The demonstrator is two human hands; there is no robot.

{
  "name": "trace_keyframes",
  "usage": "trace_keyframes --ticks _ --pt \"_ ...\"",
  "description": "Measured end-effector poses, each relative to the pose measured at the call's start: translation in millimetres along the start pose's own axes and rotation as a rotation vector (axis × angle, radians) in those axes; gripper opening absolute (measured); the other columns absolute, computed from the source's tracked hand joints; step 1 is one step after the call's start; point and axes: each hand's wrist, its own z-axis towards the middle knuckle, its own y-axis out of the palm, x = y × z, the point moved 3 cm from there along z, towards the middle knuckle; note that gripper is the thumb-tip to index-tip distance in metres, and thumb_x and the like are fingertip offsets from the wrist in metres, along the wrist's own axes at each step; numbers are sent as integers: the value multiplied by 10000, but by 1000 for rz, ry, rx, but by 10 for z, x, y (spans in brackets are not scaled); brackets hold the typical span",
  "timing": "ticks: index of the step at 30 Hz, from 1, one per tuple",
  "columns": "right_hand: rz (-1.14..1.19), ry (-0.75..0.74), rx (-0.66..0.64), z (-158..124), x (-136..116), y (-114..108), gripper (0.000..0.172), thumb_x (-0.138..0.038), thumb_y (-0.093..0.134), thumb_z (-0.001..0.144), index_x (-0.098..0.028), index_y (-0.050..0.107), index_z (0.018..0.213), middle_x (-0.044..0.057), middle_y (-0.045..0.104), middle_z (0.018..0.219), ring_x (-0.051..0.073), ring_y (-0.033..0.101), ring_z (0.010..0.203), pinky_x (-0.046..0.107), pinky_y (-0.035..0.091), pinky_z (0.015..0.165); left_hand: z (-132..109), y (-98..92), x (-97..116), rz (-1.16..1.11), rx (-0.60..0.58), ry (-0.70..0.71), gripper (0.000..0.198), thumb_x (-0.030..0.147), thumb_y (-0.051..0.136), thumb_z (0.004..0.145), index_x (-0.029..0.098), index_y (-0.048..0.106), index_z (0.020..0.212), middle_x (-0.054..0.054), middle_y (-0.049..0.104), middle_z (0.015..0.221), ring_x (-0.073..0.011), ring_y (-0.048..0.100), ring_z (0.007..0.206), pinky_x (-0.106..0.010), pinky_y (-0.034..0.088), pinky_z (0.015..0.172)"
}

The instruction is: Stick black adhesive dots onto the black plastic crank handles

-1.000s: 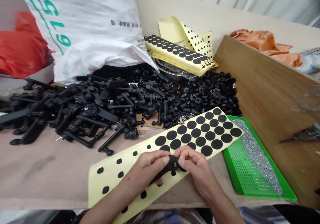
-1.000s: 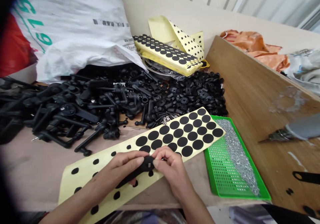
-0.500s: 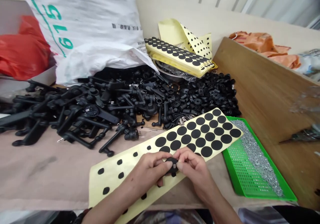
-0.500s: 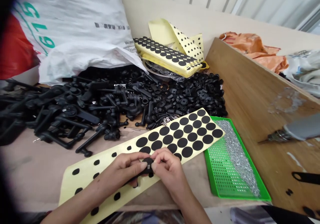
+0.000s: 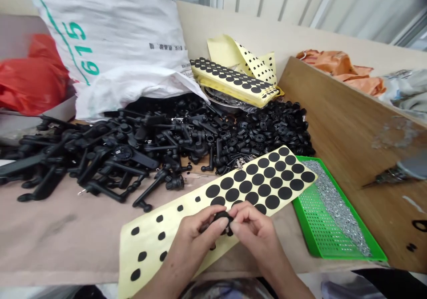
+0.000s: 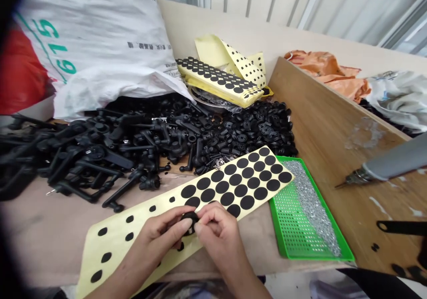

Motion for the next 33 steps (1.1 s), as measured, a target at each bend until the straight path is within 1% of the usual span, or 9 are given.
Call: trace_keyframes --ticks 3,6,11,13,18,24,29,31,33 --pt "93 13 -53 -41 -2 0 94 -282 680 734 -207 675 678 50 635 894 184 580 812 278 470 682 -34 -17 49 -57 7 31 285 409 628 772 190 657 952 27 559 623 -127 513 569 -213 430 534" --pt "268 74 -107 -98 10 6 149 -322 642 785 -210 740 783 83 662 1026 220 599 929 341 473 820 -97 -35 95 -143 63 37 253 372 649 753 197 650 936 18 603 663 -133 550 594 -221 453 574" --pt "492 131 -97 -134 41 59 211 -334 595 818 -207 712 939 99 701 990 233 630 918 398 468 861 -218 -38 136 -238 150 -9 251 382 668 733 204 631 906 17 621 688 -135 574 580 -236 462 593" --pt "396 108 -82 -123 38 99 220 -352 605 812 -224 682 973 72 692 940 212 624 871 368 480 828 -260 -19 154 -271 153 -12 271 403 684 717 206 618 891 3 638 737 -147 584 603 -256 481 614" --pt "-128 -176 -125 -135 -112 258 104 -301 572 839 -233 640 879 3 563 784 152 542 710 242 466 616 -360 35 147 -393 123 25 276 414 720 699 227 598 862 9 636 776 -167 577 752 -249 487 693" --pt "-262 -228 -232 -254 -165 356 233 -252 379 951 -239 605 1007 33 557 877 154 572 764 262 476 677 -490 22 56 -513 67 -50 337 415 730 696 222 605 942 38 584 711 -111 522 602 -219 435 604" --pt "-299 -275 -357 -364 -147 431 292 -196 349 949 -263 523 1174 59 558 998 169 593 836 286 492 725 -520 -20 -6 -487 90 -43 294 449 684 695 229 570 853 54 550 646 -98 496 487 -223 399 521" --pt "-359 -309 -394 -402 -172 475 296 -172 391 927 -256 514 1183 60 574 995 180 587 870 300 474 777 -560 -108 -58 -410 79 -44 269 459 659 694 238 554 803 60 559 645 -82 459 422 -210 344 456" --pt "-449 -342 -465 -414 -208 513 319 -144 483 876 -253 530 1171 53 596 982 196 576 916 306 452 818 -660 -298 -130 -247 90 -44 225 431 655 688 235 557 738 67 548 619 -79 423 416 -200 301 423"
